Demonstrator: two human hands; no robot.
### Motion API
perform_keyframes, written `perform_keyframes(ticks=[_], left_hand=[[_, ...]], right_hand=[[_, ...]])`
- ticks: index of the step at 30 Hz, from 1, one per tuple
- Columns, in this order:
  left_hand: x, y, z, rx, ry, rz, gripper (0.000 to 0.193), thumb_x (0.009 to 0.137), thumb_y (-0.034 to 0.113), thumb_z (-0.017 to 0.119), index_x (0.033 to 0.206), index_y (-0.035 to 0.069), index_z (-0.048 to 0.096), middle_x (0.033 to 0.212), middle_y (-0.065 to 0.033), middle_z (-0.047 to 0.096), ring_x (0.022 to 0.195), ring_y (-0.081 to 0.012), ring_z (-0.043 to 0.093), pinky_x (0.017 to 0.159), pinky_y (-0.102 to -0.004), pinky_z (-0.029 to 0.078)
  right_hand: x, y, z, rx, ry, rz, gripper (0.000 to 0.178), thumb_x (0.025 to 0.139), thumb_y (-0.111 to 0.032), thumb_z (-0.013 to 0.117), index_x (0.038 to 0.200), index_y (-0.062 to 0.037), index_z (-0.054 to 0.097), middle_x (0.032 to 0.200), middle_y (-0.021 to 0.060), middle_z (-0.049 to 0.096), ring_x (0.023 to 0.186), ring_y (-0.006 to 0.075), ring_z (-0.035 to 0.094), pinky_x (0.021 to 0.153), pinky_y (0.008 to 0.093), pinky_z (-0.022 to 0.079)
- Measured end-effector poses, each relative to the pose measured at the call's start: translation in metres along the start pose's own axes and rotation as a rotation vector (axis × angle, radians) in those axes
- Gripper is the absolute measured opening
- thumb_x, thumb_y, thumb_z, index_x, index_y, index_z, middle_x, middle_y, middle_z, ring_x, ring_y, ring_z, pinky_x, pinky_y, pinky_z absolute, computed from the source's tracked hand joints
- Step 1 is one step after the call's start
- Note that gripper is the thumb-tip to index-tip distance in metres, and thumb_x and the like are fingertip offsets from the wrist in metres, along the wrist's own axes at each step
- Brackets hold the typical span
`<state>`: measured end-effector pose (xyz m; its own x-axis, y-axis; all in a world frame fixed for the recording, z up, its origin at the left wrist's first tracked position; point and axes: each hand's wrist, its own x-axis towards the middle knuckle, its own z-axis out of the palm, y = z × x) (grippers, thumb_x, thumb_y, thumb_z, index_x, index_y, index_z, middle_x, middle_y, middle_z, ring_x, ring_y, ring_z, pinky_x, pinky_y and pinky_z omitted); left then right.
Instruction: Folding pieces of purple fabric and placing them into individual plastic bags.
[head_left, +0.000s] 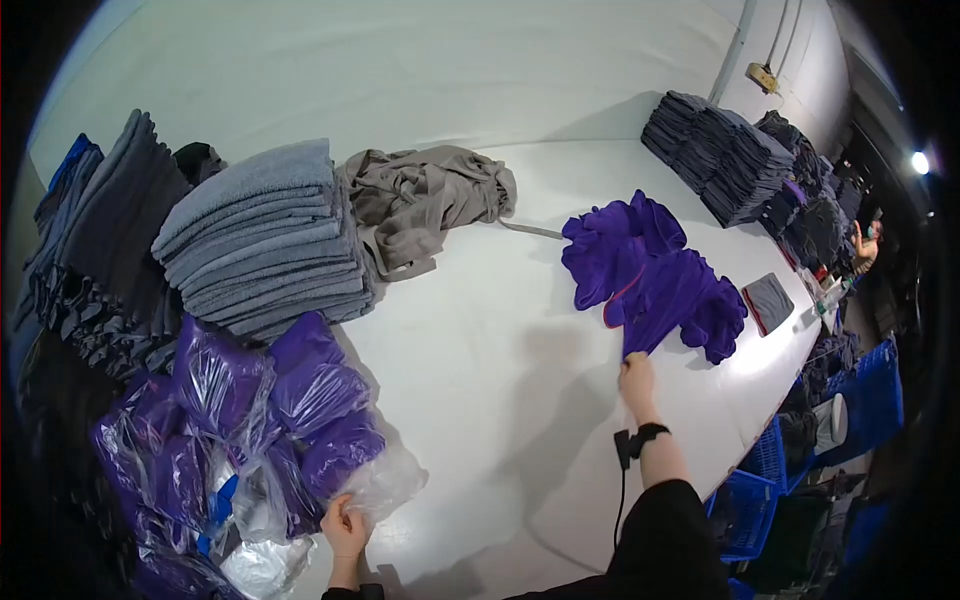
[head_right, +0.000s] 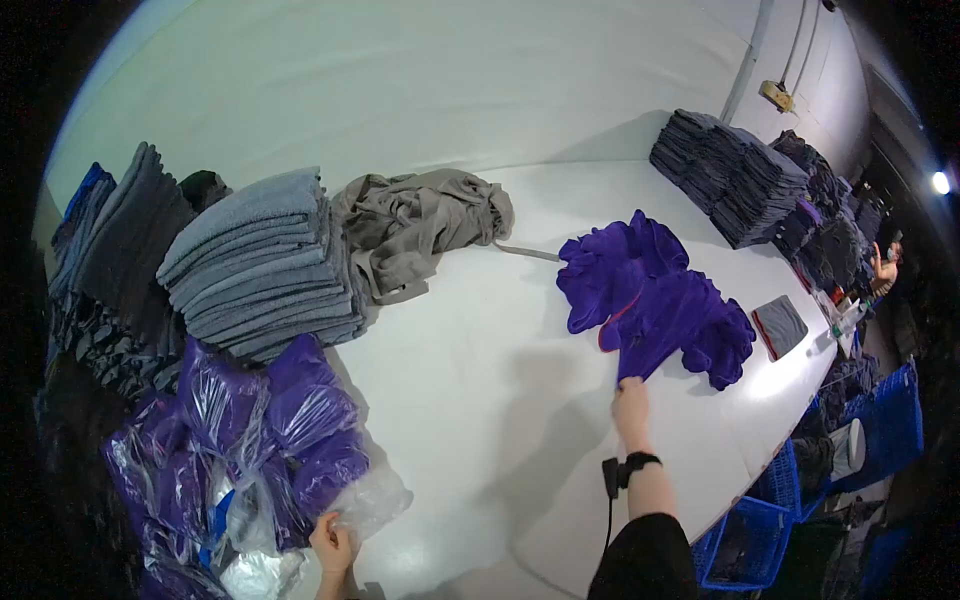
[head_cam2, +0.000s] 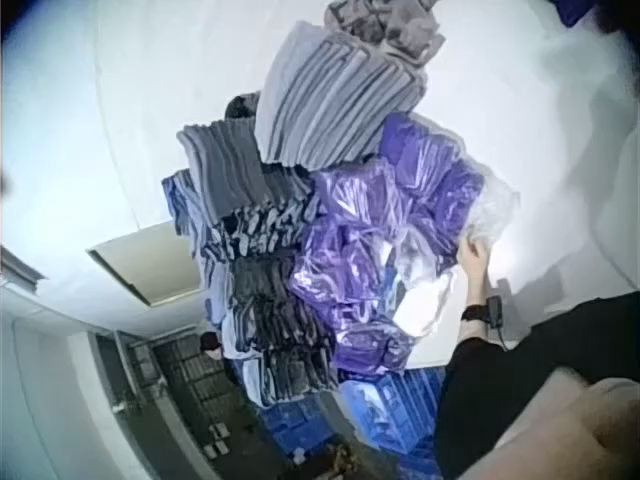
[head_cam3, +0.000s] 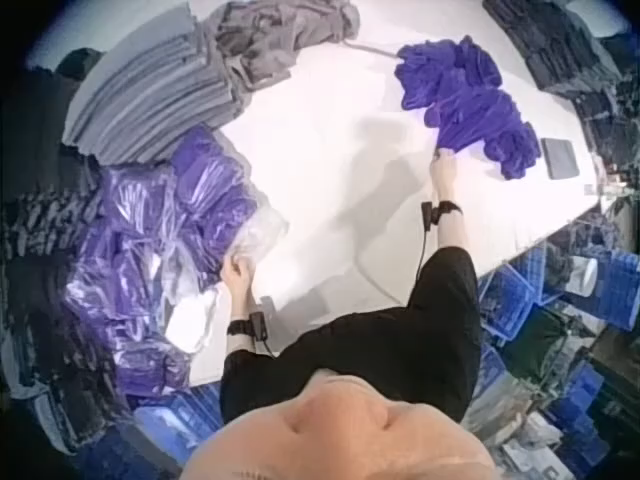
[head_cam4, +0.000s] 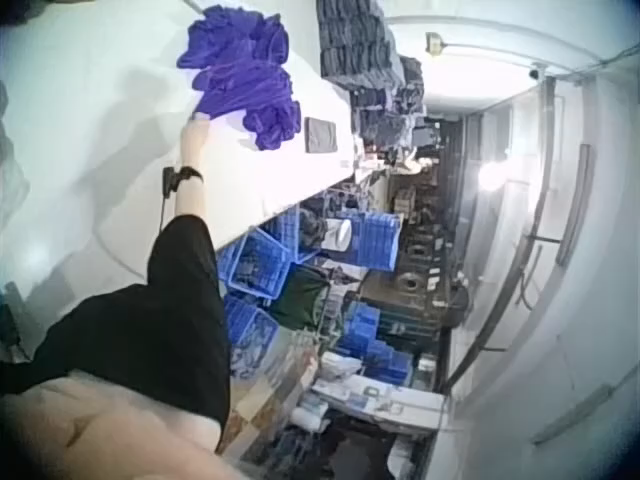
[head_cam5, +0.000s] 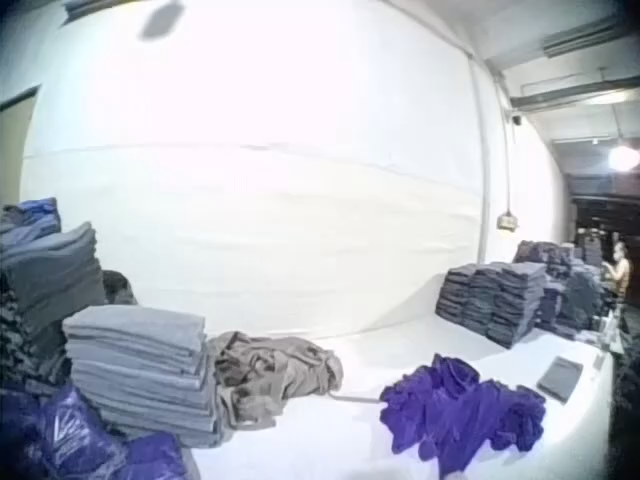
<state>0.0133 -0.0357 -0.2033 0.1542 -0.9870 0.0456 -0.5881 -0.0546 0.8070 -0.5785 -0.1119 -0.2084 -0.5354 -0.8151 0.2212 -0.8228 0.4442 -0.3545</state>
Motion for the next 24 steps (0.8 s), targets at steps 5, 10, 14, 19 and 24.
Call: perform_keyframes(ticks=[5, 10, 14, 19, 24], left_hand=[[-0.002, -0.011, -0.005, 0.142, 0.084, 0.18, 0.026, 0.071, 0.009, 0.056, 0.096, 0.003, 0.058, 0.051, -0.0075, 0.048, 0.042, -0.0173, 0.048, 0.044, -0.0287, 0.039], [0.012, 0.06, -0.028, 0.725, -0.412, 0.006, 0.047, 0.07, 0.023, 0.064, 0.112, 0.004, 0.051, 0.097, -0.0188, 0.053, 0.085, -0.0309, 0.053, 0.073, -0.042, 0.043], [-0.008, 0.173, -0.006, 0.188, -0.343, 0.559, 0.072, 0.061, 0.017, 0.075, 0.123, 0.003, 0.043, 0.129, -0.0194, 0.033, 0.118, -0.036, 0.034, 0.098, -0.0456, 0.029], [-0.061, 0.234, 0.075, -0.46, -0.614, 0.795, 0.049, 0.059, 0.015, 0.073, 0.104, 0.009, 0.055, 0.106, -0.007, 0.057, 0.106, -0.0284, 0.051, 0.095, -0.0453, 0.031], [-0.073, 0.195, 0.077, -0.229, -0.906, 0.7, 0.029, 0.067, 0.011, 0.07, 0.094, 0.01, 0.059, 0.089, -0.004, 0.062, 0.089, -0.0186, 0.06, 0.086, -0.0388, 0.041]], right_hand=[[-0.136, -0.098, -0.001, 0.046, -0.284, -0.489, 0.016, 0.065, -0.013, 0.058, 0.076, -0.0015, 0.056, 0.076, 0.0179, 0.055, 0.078, 0.0356, 0.053, 0.068, 0.0446, 0.042], [-0.109, -0.119, -0.12, 0.492, 0.218, 0.008, 0.009, 0.073, -0.002, 0.053, 0.081, 0.0008, 0.05, 0.069, 0.0185, 0.054, 0.062, 0.0334, 0.054, 0.058, 0.0426, 0.042], [-0.154, -0.186, -0.163, 0.43, -0.086, -0.558, 0.014, 0.075, -0.006, 0.058, 0.086, -0.0027, 0.05, 0.064, 0.0122, 0.05, 0.056, 0.0298, 0.053, 0.051, 0.0374, 0.042], [-0.187, -0.223, -0.229, 0.789, -0.616, -1.049, 0.016, 0.078, -0.011, 0.06, 0.089, -0.0054, 0.05, 0.073, 0.0127, 0.055, 0.059, 0.0309, 0.053, 0.05, 0.0371, 0.041], [-0.154, -0.159, -0.316, 1.582, -0.759, -0.918, 0.025, 0.085, -0.028, 0.057, 0.079, -0.0036, 0.057, 0.057, 0.0102, 0.055, 0.054, 0.024, 0.058, 0.049, 0.0329, 0.043]])
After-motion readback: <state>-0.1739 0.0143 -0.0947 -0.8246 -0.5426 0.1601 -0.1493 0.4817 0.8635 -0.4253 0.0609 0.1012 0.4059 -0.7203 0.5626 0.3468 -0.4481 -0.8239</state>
